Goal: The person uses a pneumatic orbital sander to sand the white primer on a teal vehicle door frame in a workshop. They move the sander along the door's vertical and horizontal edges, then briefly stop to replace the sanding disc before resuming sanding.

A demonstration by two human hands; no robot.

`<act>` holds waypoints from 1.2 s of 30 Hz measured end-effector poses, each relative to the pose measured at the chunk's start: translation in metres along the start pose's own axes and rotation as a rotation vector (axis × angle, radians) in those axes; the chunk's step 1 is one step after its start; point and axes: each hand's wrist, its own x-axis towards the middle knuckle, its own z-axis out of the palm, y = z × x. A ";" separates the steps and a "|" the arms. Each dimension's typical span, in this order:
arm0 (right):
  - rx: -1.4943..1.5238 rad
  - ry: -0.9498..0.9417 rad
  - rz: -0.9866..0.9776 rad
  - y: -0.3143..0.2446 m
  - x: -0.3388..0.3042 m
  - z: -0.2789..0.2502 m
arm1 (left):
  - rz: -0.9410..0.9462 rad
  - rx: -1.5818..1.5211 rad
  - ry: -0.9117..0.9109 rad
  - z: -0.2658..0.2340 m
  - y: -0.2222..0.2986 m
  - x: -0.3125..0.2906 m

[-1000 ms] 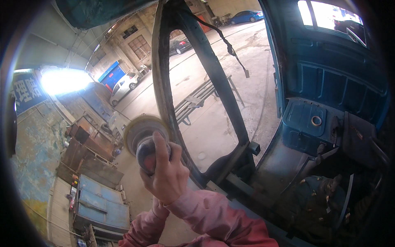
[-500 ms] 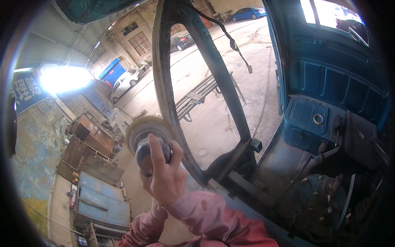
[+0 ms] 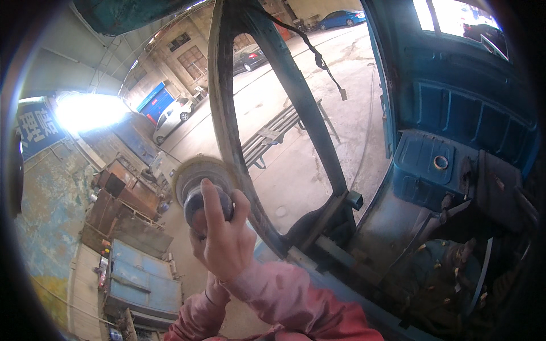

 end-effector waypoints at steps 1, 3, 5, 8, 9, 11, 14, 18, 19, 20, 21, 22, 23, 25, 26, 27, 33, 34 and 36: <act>0.010 0.009 -0.006 0.000 0.002 0.001 | -0.034 -0.025 -0.033 -0.004 0.002 0.002; 0.028 0.025 -0.016 -0.001 0.005 0.003 | -0.098 -0.076 -0.102 -0.013 0.006 0.006; 0.044 0.037 -0.020 -0.003 0.009 0.003 | -0.130 -0.110 -0.136 -0.019 0.008 0.009; 0.041 0.018 -0.017 -0.006 0.014 0.002 | -0.108 -0.088 -0.124 -0.021 0.010 0.013; 0.031 0.011 -0.015 -0.007 0.016 0.001 | -0.081 -0.055 -0.119 -0.021 0.011 0.014; 0.008 -0.005 -0.011 -0.009 0.019 0.002 | -0.020 -0.050 -0.069 -0.018 0.012 0.017; 0.021 0.025 -0.015 -0.012 0.024 0.005 | 0.019 -0.118 0.011 -0.014 0.015 0.021; -0.003 0.013 -0.008 -0.016 0.031 0.004 | -0.048 -0.143 -0.050 -0.019 0.024 0.024; 0.005 0.012 -0.007 -0.016 0.032 0.004 | -0.051 -0.145 -0.055 -0.019 0.026 0.025; 0.025 0.019 -0.013 -0.017 0.034 0.003 | -0.055 -0.147 -0.059 -0.020 0.028 0.026; 0.022 0.013 -0.012 -0.018 0.036 0.003 | -0.058 -0.152 -0.049 -0.020 0.030 0.026; 0.031 0.015 -0.019 -0.018 0.038 0.002 | -0.071 -0.178 -0.044 -0.020 0.032 0.028; 0.044 0.029 -0.028 -0.019 0.040 0.003 | -0.084 -0.203 -0.039 -0.020 0.034 0.029; 0.027 0.040 -0.055 -0.020 0.044 0.004 | -0.105 -0.234 -0.052 -0.020 0.037 0.031; 0.021 0.050 -0.068 -0.020 0.045 0.005 | -0.114 -0.244 -0.054 -0.020 0.038 0.032; 0.017 0.048 -0.062 -0.021 0.047 0.006 | -0.117 -0.254 -0.054 -0.019 0.039 0.034; 0.001 0.043 -0.046 -0.024 0.055 0.009 | -0.102 -0.279 0.008 -0.016 0.043 0.040; 0.007 0.041 -0.046 -0.024 0.056 0.009 | -0.062 -0.212 0.030 -0.016 0.044 0.042; 0.018 0.040 -0.043 -0.026 0.059 0.010 | -0.121 -0.322 0.015 -0.017 0.046 0.046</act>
